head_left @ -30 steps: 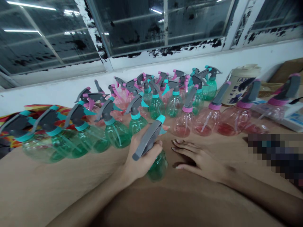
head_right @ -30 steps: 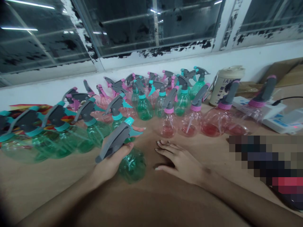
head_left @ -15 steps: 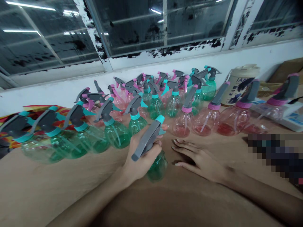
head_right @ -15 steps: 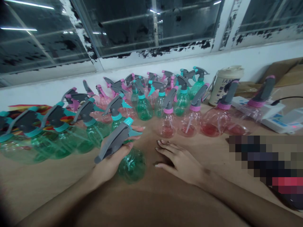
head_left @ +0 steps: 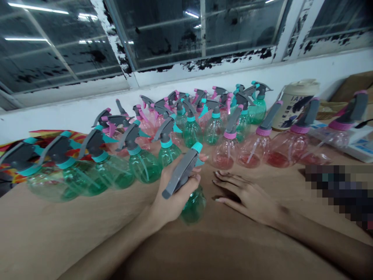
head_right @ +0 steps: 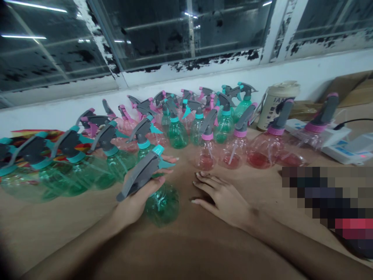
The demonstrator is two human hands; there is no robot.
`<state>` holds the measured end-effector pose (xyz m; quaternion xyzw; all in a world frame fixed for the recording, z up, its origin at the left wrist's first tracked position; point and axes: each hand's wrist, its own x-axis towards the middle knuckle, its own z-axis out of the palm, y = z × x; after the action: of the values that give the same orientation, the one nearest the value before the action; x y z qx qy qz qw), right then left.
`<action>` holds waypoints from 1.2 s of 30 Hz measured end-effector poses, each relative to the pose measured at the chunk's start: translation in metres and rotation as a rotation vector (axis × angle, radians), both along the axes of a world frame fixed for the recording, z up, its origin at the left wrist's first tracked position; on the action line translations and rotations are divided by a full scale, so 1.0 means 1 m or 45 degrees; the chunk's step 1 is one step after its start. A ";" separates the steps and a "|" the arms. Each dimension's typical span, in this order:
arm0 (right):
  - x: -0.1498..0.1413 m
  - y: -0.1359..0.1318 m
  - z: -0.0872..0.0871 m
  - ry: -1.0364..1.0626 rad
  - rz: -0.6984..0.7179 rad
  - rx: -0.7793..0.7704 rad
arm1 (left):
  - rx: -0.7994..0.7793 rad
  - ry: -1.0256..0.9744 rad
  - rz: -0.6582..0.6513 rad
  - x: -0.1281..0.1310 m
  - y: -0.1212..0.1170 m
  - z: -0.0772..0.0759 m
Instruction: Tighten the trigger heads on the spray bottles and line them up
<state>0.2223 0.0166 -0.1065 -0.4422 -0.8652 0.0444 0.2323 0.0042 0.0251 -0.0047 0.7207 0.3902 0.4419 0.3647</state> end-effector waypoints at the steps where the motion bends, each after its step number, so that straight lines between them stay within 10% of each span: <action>1: 0.000 0.000 0.000 0.003 0.001 0.000 | -0.005 0.014 -0.001 -0.001 0.000 0.000; 36: 0.001 0.002 -0.004 -0.015 0.019 0.054 | 0.071 0.098 0.045 0.004 -0.007 0.003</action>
<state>0.2231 0.0184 -0.1105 -0.4309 -0.8706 0.0251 0.2362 0.0083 0.0184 -0.0021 0.7401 0.4041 0.4309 0.3213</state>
